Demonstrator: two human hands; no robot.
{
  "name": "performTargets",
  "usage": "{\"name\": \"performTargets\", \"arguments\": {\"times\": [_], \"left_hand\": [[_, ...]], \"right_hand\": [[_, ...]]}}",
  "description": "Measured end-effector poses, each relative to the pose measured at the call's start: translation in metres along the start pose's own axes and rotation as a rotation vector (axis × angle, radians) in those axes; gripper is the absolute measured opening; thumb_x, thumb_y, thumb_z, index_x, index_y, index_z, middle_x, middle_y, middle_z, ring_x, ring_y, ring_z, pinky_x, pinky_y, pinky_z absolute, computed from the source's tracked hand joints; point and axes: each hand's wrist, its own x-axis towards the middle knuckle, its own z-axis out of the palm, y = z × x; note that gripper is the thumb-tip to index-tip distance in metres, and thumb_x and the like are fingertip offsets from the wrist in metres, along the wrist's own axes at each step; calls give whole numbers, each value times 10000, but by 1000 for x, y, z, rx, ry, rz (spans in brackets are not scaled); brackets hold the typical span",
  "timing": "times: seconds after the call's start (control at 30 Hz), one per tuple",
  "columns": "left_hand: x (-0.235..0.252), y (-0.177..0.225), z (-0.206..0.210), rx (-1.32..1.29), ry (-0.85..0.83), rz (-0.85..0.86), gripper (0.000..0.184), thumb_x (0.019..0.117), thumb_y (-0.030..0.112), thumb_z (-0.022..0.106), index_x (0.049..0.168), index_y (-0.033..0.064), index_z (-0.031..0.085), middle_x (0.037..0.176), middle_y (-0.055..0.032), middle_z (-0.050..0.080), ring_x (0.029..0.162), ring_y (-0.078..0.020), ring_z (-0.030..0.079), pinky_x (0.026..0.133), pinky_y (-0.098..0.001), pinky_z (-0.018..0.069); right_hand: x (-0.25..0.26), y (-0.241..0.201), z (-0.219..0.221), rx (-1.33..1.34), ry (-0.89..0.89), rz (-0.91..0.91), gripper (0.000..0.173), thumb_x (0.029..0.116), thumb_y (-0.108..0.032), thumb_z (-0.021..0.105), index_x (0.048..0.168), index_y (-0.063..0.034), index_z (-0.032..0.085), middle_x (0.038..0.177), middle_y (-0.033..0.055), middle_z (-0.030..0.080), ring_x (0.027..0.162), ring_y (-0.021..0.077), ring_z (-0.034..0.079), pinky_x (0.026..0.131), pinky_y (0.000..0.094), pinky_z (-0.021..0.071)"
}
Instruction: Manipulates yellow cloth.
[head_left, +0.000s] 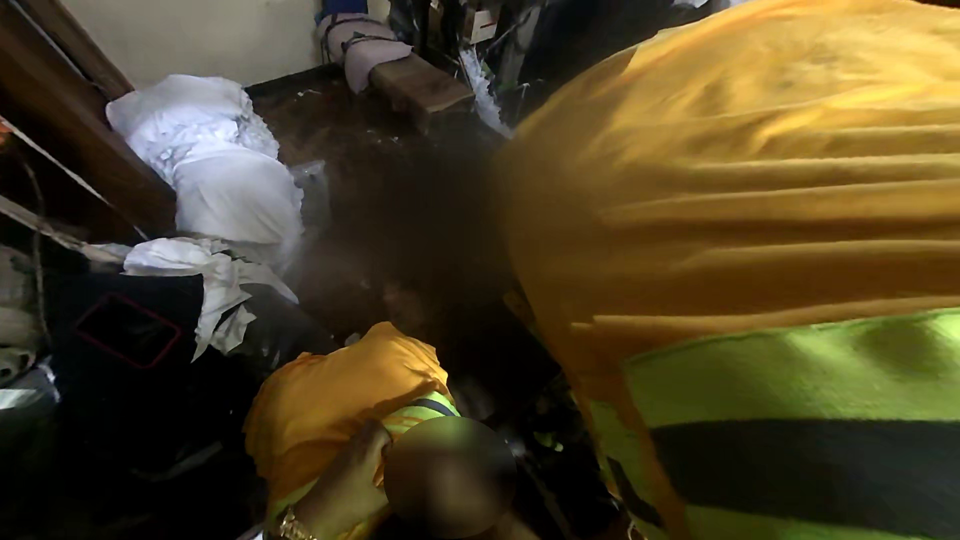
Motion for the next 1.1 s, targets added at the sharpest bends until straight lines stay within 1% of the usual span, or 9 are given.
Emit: {"name": "performTargets", "arguments": {"times": [0.1,0.23,0.4,0.5,0.6,0.77,0.9,0.97,1.1], "left_hand": [[-9,22,-14,55,-97,-82,498,852,85,774,1290,-30,568,1363,-270,538,1263,-403,550,1052,-501,479],[14,-22,17,108,-56,15,594,817,316,823,1277,29,581,1373,-223,544,1290,-354,541,1073,-462,481],[4,0,2,31,-21,-48,497,819,83,787,1259,-19,580,1326,-239,578,1245,-366,574,1046,-479,492],[1,1,-4,-33,-11,-46,474,829,107,797,1247,-4,602,1295,-211,605,1195,-331,605,1018,-463,514],[10,-16,6,-35,25,3,424,821,155,797,1184,28,618,1259,-175,616,1172,-291,609,997,-428,522],[10,-20,10,-23,33,29,470,800,115,807,1215,9,614,1280,-195,614,1206,-312,601,1028,-443,512],[-7,14,-6,76,-38,-17,517,839,141,793,1272,-40,576,1360,-272,549,1271,-392,552,1068,-486,474],[-13,29,-13,106,-72,-73,561,852,119,789,1329,-56,550,1420,-290,512,1321,-417,522,1101,-501,450],[6,-2,5,65,-23,-56,553,810,102,799,1303,-6,572,1357,-221,575,1268,-358,568,1053,-480,495]], "right_hand": [[2,-1,1,87,33,25,88,882,-42,694,890,-99,760,1124,66,730,1149,272,667,982,450,569],[1,-5,5,65,34,96,92,910,-81,684,957,-101,760,1184,97,714,1196,301,652,1001,473,564],[0,-8,13,-62,72,89,230,907,-47,668,1101,-144,746,1267,99,692,1240,300,637,999,458,571],[-6,5,13,-105,0,-90,254,939,-76,659,1157,-194,713,1229,79,683,1205,295,639,1000,489,561],[-7,13,19,-119,-41,-182,204,919,-96,681,1072,-207,757,1229,69,685,1205,306,630,996,520,548],[0,0,4,-20,-138,10,226,931,-44,645,1083,-154,770,1283,96,679,1289,336,590,1054,522,523],[2,-7,1,62,20,109,140,904,-50,683,994,-110,771,1189,108,711,1196,319,646,989,489,568],[2,-11,6,52,62,147,164,890,-49,689,1015,-113,774,1252,128,701,1217,331,646,1004,495,561],[-3,-4,11,-76,33,41,264,939,-59,649,1164,-163,738,1298,91,685,1261,300,627,1026,468,555]]}}
